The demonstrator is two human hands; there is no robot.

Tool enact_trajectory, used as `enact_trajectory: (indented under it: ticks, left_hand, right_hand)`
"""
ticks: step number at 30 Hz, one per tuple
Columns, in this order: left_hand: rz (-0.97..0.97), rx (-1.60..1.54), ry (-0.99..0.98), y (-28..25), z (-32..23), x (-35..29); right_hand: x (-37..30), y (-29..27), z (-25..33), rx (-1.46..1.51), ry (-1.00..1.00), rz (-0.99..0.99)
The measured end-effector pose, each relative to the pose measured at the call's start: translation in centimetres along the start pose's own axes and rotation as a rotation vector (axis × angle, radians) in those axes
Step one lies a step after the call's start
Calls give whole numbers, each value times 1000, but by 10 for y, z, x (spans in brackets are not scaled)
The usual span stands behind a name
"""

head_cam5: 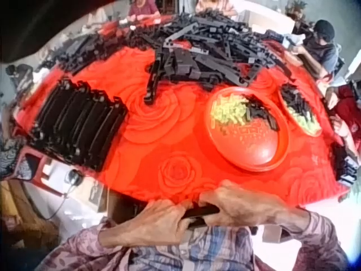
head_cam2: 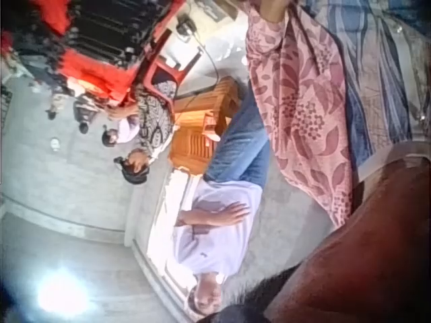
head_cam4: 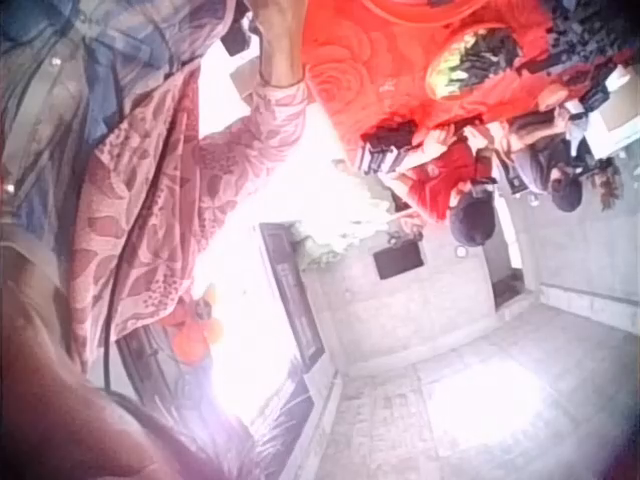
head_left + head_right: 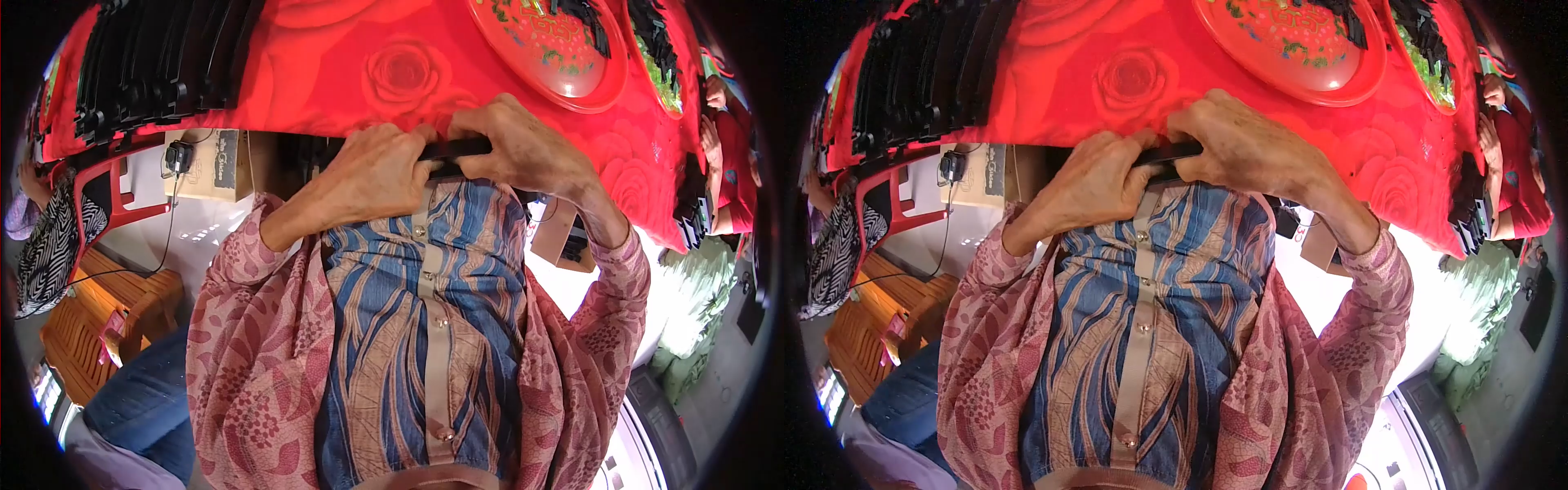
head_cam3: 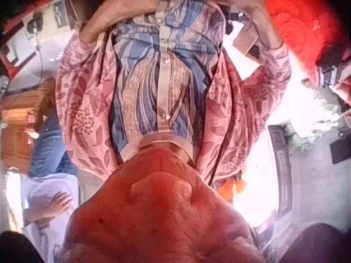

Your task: The person assembles level components by inserting vials and plastic pieces into black level frames and pressing them into place by hand.

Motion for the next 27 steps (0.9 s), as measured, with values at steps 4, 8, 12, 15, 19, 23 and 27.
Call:
enact_trajectory:
  ticks: [4,8,12,15,19,23,27]
  left_hand:
    - [-111,-160,14,-5,3,0]
    - [-256,-398,143,-19,0,0]
    - [-174,-553,90,-20,0,2]
    - [-176,-581,73,-21,4,4]
    - [-143,-662,3,-16,7,5]
    - [-146,-734,-8,-12,11,6]
    - [-174,-712,6,-12,13,5]
  right_hand:
    - [-7,-19,13,-89,-175,-203]
    - [-3,-37,15,-12,-34,-138]
    - [-1,-48,20,49,-78,-197]
    - [2,-51,26,44,-91,-193]
    - [10,-49,23,84,-37,-114]
    - [12,-50,24,118,1,-98]
    - [13,-46,23,103,34,-51]
Point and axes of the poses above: each hand's wrist, its own x-axis towards the middle knuckle, its own y-axis out of the palm, z = x × y, the point moved 9 cm from there along x, towards the middle knuckle, and after that the axes turned 8 degrees about y, right-handed, at the moved point
